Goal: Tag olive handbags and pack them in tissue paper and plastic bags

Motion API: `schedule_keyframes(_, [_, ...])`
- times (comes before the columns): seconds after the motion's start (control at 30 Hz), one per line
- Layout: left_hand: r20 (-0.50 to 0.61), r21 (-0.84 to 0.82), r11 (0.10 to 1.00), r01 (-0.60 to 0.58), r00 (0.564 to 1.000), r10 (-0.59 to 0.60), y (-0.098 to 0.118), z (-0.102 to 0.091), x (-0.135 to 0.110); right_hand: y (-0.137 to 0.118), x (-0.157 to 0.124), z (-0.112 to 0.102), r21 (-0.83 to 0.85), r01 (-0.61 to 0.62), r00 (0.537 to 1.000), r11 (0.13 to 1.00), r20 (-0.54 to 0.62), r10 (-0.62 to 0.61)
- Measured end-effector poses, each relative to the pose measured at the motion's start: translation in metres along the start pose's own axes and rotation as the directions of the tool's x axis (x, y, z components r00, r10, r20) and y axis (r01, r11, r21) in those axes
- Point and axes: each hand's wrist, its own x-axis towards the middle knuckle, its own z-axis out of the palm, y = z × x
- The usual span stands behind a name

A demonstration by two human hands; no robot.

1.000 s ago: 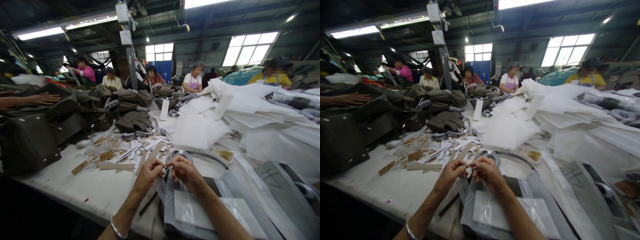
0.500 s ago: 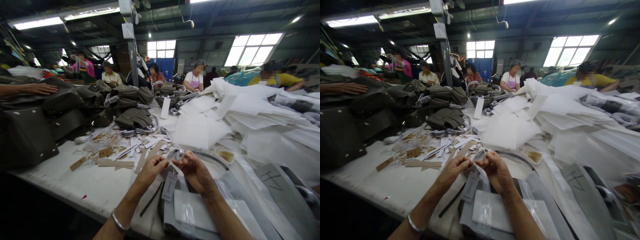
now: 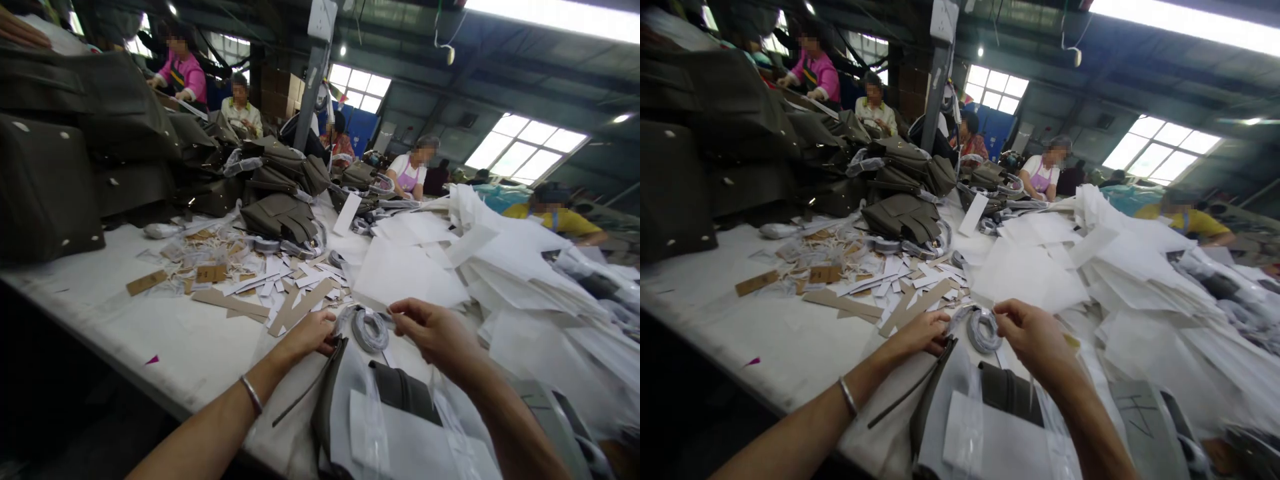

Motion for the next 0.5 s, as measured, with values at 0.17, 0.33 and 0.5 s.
schedule_keyframes(0.17, [0.052,-0.084,0.996,-0.037,0.998,0.041,-0.006,-0.001,0.004,0.017,0.041,0.046,-0.160,-0.173,0.858,0.972,0.460,0.229])
schedule_keyframes(0.33, [0.030,0.001,0.989,-0.147,0.989,0.147,-0.008,0.001,0.000,0.029,0.049,0.074,-0.089,-0.209,0.739,0.974,0.638,0.216])
schedule_keyframes(0.5, [-0.065,0.258,0.929,-0.265,0.955,0.291,-0.008,0.000,0.001,0.039,0.048,0.076,0.153,-0.365,0.679,0.919,0.718,0.150])
